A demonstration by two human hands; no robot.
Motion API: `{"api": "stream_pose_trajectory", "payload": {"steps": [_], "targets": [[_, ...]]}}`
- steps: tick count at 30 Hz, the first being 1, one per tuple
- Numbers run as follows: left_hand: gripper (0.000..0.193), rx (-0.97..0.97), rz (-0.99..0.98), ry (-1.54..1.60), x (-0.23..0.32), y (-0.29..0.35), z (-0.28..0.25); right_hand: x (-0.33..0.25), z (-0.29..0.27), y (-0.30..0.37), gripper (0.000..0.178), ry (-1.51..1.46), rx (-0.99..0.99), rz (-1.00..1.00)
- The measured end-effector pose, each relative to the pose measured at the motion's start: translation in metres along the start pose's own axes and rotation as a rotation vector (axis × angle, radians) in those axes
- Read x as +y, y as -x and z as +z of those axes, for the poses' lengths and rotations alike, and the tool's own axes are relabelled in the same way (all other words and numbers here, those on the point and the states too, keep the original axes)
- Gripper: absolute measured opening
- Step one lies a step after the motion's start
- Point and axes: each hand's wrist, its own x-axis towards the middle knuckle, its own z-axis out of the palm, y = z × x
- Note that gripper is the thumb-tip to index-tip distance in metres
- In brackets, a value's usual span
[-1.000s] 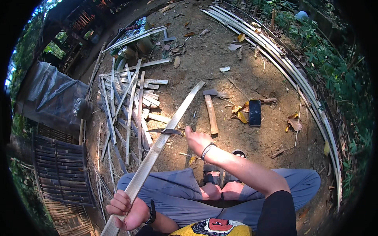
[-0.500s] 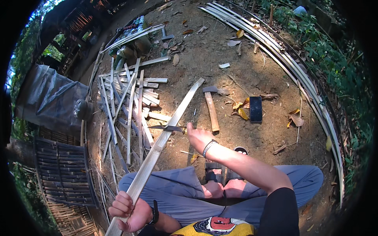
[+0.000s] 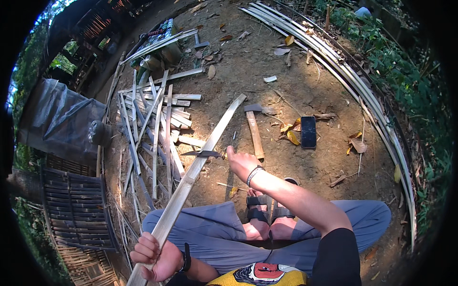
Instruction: The person shaves a long strip of wood using a handheld blade. The person holds the wood strip with one hand and pulls the blade along its length to remove thin layers of material.
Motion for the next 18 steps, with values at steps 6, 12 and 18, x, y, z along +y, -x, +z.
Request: {"api": "stream_pose_trajectory", "payload": {"steps": [6, 12, 18], "targets": [[0.041, 0.091, 0.033, -0.047, 0.010, -0.006, 0.010, -0.042, -0.029, 0.017, 0.020, -0.057, -0.152, -0.050], [0.041, 0.121, 0.052, -0.044, 0.018, -0.006, 0.008, -0.058, -0.044, 0.037, 0.018, -0.030, -0.323, -0.112], [0.039, 0.173, 0.149, -0.011, 0.038, -0.006, 0.013, -0.047, -0.041, 0.041, 0.025, -0.059, -0.180, -0.044]]}}
